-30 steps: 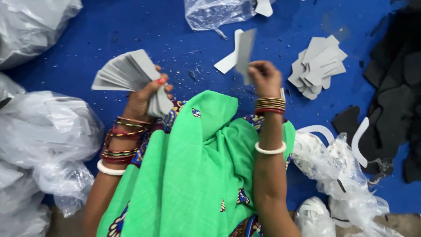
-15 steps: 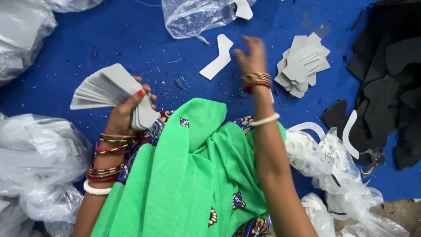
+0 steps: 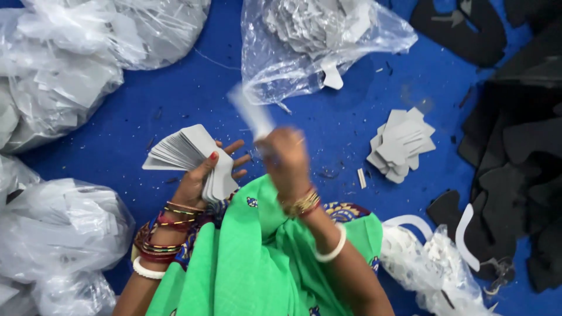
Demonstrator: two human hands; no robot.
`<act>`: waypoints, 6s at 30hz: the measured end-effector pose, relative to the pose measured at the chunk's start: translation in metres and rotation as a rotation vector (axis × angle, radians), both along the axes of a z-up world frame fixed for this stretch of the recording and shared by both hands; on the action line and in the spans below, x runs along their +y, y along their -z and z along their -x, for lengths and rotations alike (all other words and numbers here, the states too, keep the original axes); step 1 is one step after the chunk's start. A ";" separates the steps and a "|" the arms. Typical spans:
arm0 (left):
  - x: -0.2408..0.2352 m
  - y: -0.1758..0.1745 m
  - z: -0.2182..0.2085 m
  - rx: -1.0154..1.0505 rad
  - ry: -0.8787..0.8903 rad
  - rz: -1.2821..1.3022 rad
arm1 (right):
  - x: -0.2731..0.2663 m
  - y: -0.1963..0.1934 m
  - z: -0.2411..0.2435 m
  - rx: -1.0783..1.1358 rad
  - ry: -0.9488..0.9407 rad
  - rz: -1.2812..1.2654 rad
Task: The person sorts and stacks cut shoe upper components on a factory floor.
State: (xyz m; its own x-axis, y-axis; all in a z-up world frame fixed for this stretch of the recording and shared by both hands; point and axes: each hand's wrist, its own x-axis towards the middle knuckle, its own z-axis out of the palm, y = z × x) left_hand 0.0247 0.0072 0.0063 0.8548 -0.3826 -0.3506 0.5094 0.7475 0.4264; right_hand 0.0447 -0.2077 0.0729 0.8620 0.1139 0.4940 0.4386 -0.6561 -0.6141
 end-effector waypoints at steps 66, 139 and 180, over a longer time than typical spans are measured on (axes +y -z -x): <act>0.072 0.007 -0.027 0.063 -0.166 -0.279 | -0.203 0.221 -0.377 0.170 0.306 0.302; -0.009 -0.010 0.027 -0.032 -0.013 -0.206 | -0.075 0.133 0.015 0.418 0.381 0.002; -0.007 -0.008 0.032 -0.049 0.039 0.005 | 0.046 0.015 0.079 -0.071 0.055 -0.304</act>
State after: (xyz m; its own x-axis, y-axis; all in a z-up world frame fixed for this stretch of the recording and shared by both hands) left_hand -0.0071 0.0005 0.0147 0.8554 -0.4172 -0.3069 0.5166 0.7299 0.4477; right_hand -0.0340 -0.1621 0.0577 0.8248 -0.0943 0.5575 0.4563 -0.4713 -0.7547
